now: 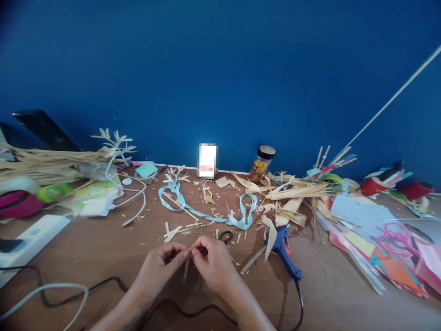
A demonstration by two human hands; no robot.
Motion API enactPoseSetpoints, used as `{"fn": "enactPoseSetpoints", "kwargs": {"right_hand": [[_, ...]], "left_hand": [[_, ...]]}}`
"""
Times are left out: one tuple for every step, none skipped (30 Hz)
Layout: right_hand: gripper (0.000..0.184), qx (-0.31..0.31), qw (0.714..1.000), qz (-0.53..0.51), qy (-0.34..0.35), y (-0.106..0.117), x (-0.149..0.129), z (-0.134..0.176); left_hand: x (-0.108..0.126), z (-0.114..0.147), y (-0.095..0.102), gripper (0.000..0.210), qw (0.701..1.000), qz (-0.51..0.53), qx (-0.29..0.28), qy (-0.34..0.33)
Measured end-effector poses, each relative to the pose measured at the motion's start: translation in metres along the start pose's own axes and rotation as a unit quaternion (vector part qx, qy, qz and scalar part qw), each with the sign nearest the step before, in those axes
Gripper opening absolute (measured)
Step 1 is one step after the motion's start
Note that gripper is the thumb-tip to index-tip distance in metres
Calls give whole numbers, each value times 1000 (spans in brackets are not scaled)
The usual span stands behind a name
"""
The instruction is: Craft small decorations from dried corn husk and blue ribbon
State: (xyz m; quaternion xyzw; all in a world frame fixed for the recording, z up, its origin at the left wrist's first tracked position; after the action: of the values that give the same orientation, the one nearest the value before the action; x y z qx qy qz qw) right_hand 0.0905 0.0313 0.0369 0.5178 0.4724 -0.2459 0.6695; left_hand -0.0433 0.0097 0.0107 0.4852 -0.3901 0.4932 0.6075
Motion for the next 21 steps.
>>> {"fn": "enactPoseSetpoints", "kwargs": {"right_hand": [[14,0,1000,7,2,0,0,1],[14,1,1000,15,3,-1,0,1],[15,4,1000,22,3,-1,0,2],[15,7,1000,30,3,-1,0,2],[15,11,999,37,3,-1,0,3],[15,16,999,43,3,-1,0,3],[14,19,999,47,2,-2,0,3],[14,23,999,49,1,-2,-1,3],[13,28,998,47,-1,-2,-1,3],[13,31,999,42,-5,-2,-1,3],[12,33,999,32,-11,-2,0,3],[12,32,999,18,-20,-3,1,2],[12,31,999,2,-30,-4,2,2],[12,30,999,-16,-40,-4,5,1],[12,28,998,-33,-52,-6,7,1],[13,26,996,-50,-63,-7,10,0],[13,24,995,-64,-73,-8,13,0],[13,22,994,-74,-80,-9,16,0],[13,21,993,-78,-83,-9,19,1],[13,24,994,-74,-82,-8,20,1],[13,32,994,-63,-78,-7,21,1]], "left_hand": [[0,0,0,23,1000,-5,1,-1],[1,0,0,23,1000,-9,4,-3],[1,0,1,22,1000,-14,6,-6],[2,0,1,22,1000,-21,8,-7],[2,0,1,22,999,-29,11,-8],[3,0,1,22,999,-39,13,-11],[4,1,1,22,998,-51,17,-16],[5,1,1,21,998,-63,20,-23],[6,1,1,20,996,-75,25,-33],[6,1,0,20,995,-85,30,-43],[7,2,0,19,994,-91,33,-52],[8,2,-1,19,993,-94,34,-60],[9,2,-1,19,993,-95,34,-67],[10,3,-1,19,992,-94,35,-75],[11,3,-1,18,992,-91,38,-84],[12,3,-1,17,992,-85,40,-90],[13,3,1,17,992,-73,45,-90],[12,2,2,16,994,-57,50,-84],[11,1,4,16,995,-36,55,-74],[10,-1,7,17,996,-12,60,-61],[8,-3,10,18,997,13,66,-48]]}}
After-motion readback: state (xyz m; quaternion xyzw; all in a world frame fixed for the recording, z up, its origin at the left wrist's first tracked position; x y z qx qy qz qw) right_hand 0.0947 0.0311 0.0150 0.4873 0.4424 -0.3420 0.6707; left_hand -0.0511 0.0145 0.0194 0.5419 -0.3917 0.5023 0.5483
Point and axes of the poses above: each hand's wrist, its own z-axis away from the middle knuckle, its own y-axis out of the back of the hand, x = y × z, the point moved 5 cm from there along -z, towards the middle knuckle, and after that the axes turned 3 degrees about -z, right-handed, at the moved point
